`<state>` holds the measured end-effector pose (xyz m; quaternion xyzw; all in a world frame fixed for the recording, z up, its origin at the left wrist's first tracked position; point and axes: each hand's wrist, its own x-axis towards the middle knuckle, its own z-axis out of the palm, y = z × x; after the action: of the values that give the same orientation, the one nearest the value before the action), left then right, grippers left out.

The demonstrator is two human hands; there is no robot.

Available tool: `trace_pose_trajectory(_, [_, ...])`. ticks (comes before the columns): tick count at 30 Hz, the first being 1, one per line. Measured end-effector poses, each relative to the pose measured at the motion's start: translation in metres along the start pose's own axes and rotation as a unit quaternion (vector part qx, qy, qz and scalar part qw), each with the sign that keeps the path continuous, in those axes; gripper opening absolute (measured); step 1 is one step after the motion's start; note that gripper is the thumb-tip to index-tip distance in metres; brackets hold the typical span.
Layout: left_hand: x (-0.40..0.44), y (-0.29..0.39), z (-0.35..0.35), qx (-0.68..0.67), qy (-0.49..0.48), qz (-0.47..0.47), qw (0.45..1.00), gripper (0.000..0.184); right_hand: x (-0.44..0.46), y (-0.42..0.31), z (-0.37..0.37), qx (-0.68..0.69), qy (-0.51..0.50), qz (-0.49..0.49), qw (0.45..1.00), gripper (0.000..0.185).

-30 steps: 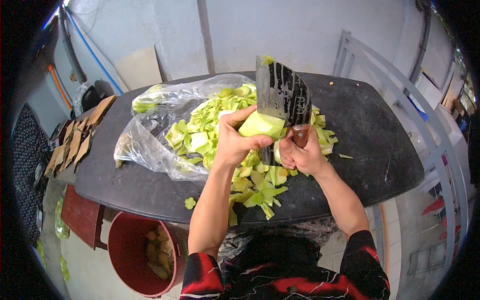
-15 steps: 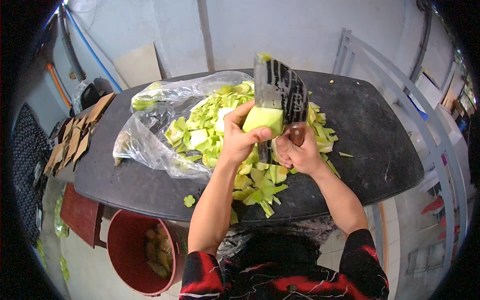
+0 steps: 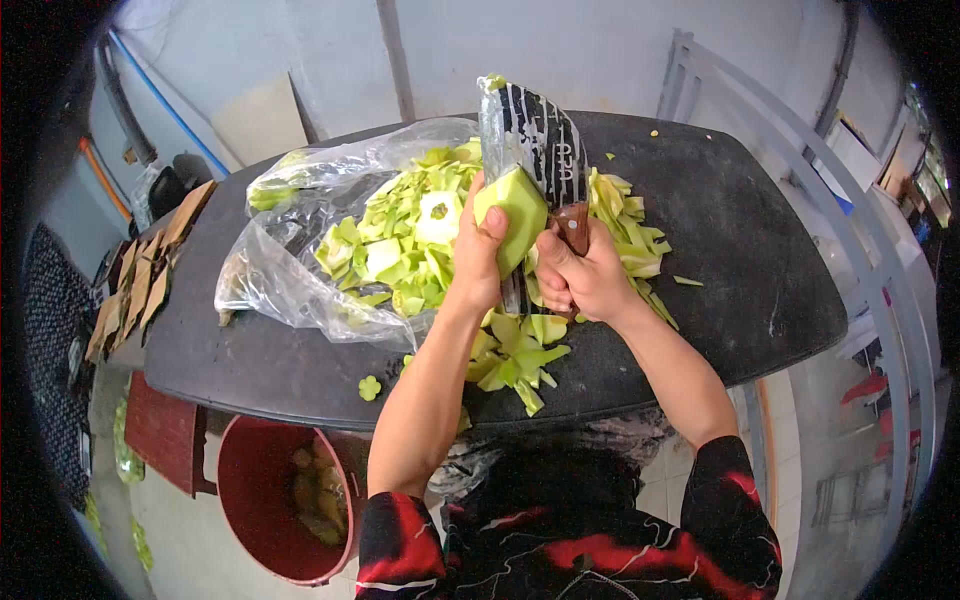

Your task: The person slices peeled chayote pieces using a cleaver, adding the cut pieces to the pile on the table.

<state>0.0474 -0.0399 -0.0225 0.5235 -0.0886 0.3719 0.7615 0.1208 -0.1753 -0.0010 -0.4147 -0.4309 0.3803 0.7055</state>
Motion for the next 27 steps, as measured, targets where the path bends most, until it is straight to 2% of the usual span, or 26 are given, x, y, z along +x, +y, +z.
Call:
trace_pose_trajectory(1, [0.001,0.0,0.0,-0.006,-0.015,-0.002,1.0,0.093,0.001,-0.001,-0.001,-0.001,0.006,0.008,1.0,0.039])
trace_pose_trajectory(2, [-0.001,-0.002,0.003,0.025,0.026,0.011,0.999,0.083,0.002,0.0,-0.005,-0.016,0.0,0.004,1.0,0.041])
trace_pose_trajectory(3, [-0.001,0.003,0.004,0.024,0.026,0.01,0.999,0.083,0.002,-0.003,-0.007,-0.016,0.0,0.006,1.0,0.041])
trace_pose_trajectory(5, [0.001,0.013,-0.001,-0.017,-0.011,-0.06,0.998,0.069,0.0,-0.009,-0.009,-0.046,-0.009,0.039,0.998,0.044])
trace_pose_trajectory(6, [0.002,0.012,0.004,-0.021,0.028,-0.037,0.999,0.053,-0.002,-0.011,-0.009,-0.061,-0.029,0.065,0.996,0.045])
trace_pose_trajectory(10, [0.001,0.005,0.004,-0.015,0.097,-0.055,0.994,0.046,0.003,0.0,-0.012,-0.043,-0.042,0.087,0.994,0.044])
trace_pose_trajectory(15, [0.002,0.004,0.002,-0.054,0.122,-0.103,0.986,0.045,0.009,0.005,-0.005,-0.018,-0.005,0.115,0.993,0.039])
trace_pose_trajectory(17, [0.008,-0.001,-0.009,-0.069,0.089,-0.179,0.977,0.05,0.013,0.002,-0.004,-0.004,0.019,0.133,0.991,0.036])
trace_pose_trajectory(19, [0.013,0.002,-0.007,-0.061,0.111,-0.171,0.977,0.049,0.02,0.006,-0.008,0.003,0.021,0.145,0.989,0.034])
trace_pose_trajectory(21, [0.017,0.001,-0.012,-0.068,0.166,-0.183,0.967,0.041,0.029,0.012,-0.01,0.06,0.029,0.187,0.98,0.033])
trace_pose_trajectory(27, [0.027,0.009,-0.041,-0.066,0.227,-0.146,0.961,0.033,0.056,0.017,0.006,0.069,0.053,0.191,0.978,0.029])
